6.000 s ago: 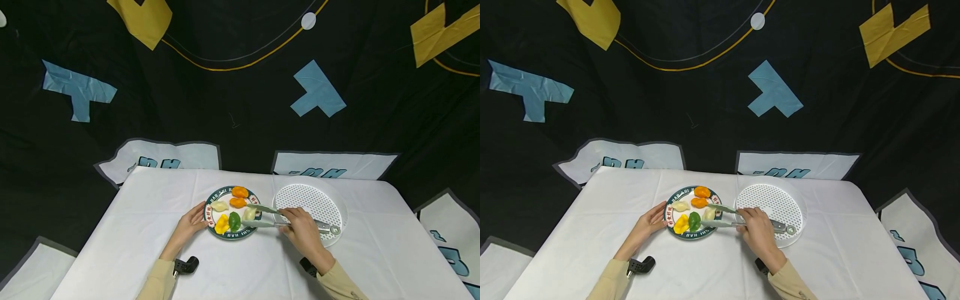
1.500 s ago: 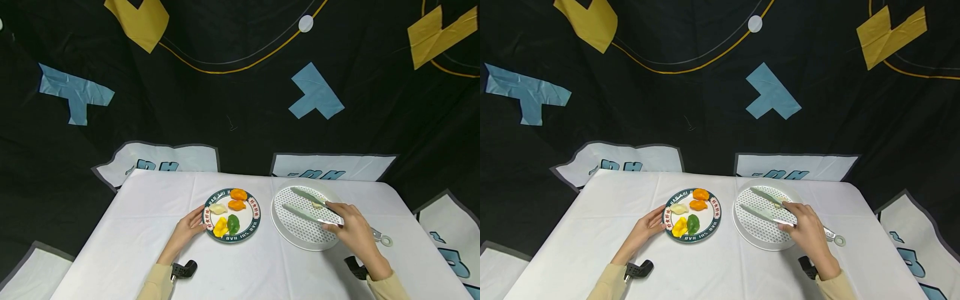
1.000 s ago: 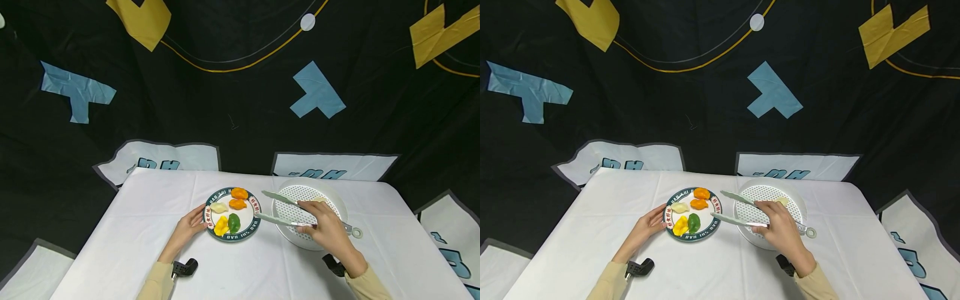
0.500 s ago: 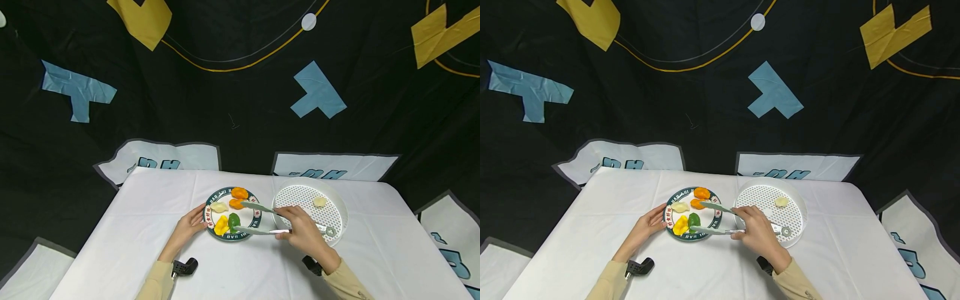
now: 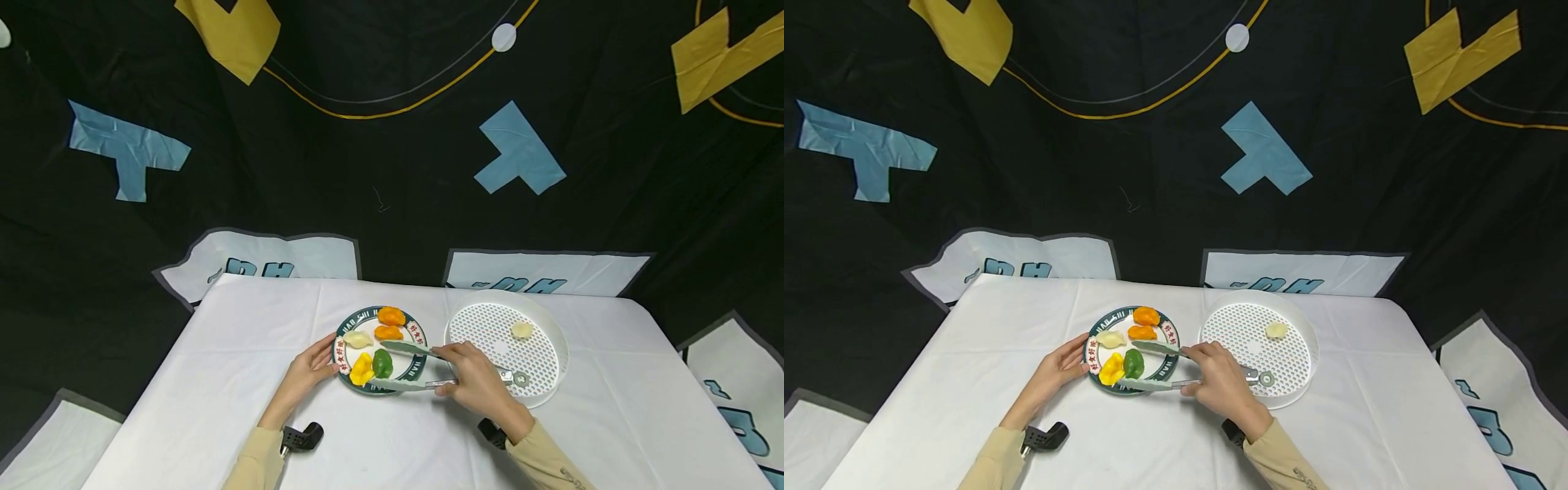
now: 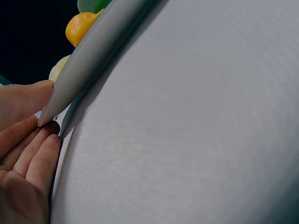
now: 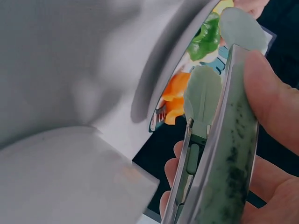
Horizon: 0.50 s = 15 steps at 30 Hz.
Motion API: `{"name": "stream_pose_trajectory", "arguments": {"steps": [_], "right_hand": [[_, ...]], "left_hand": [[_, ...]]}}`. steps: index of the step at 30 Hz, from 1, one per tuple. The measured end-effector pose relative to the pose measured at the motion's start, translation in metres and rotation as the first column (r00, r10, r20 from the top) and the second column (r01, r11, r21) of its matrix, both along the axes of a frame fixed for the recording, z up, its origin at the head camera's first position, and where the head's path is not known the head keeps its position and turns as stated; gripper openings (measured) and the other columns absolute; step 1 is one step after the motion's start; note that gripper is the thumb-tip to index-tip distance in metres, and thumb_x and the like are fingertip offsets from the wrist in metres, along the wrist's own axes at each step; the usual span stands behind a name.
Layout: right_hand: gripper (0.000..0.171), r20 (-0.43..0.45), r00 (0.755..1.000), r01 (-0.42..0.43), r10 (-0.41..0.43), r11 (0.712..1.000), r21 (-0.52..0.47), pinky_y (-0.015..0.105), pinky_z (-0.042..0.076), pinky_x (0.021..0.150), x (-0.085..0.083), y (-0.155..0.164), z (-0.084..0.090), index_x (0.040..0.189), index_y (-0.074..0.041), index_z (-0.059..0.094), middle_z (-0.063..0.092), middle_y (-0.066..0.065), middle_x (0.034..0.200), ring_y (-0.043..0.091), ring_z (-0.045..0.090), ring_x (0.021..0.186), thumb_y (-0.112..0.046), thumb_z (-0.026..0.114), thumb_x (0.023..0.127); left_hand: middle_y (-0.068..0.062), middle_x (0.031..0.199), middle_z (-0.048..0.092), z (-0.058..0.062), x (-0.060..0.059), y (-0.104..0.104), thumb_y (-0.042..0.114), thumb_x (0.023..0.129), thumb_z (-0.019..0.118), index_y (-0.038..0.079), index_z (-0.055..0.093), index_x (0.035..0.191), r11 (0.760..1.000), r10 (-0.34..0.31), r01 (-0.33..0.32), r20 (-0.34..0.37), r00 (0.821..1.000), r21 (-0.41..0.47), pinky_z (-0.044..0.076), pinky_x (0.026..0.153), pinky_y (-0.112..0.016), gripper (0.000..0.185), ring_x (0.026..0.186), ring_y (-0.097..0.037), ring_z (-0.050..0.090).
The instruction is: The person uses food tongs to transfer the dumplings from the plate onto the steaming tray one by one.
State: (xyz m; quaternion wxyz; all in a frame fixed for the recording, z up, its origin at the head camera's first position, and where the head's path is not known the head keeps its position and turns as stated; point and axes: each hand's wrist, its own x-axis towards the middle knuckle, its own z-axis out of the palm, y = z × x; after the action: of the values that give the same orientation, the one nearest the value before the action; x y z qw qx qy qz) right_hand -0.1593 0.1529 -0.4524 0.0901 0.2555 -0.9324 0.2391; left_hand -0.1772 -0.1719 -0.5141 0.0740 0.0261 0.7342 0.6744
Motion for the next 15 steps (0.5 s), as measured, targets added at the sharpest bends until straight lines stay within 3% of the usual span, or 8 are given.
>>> {"name": "stream_pose_trajectory", "arguments": {"steps": [15], "right_hand": [[0.062, 0.005, 1.0, -0.022, 0.021, 0.999, 0.042, 0.043, 0.052, 0.086, -0.0048, -0.0069, -0.0035, 0.118, -0.003, 0.067, 0.067, 0.01, 0.109, 0.024, 0.057, 0.096, -0.026, 0.087, 0.064]], "left_hand": [[-0.024, 0.149, 0.03, 0.0004, 0.0007, -0.0008, -0.001, 0.088, 0.063, -0.004, 0.034, 0.145, 1.0, -0.004, 0.004, -0.007, 1.0, 0.001, 0.036, 0.106, -0.027, 0.064, 0.136, -0.034, 0.032]]}}
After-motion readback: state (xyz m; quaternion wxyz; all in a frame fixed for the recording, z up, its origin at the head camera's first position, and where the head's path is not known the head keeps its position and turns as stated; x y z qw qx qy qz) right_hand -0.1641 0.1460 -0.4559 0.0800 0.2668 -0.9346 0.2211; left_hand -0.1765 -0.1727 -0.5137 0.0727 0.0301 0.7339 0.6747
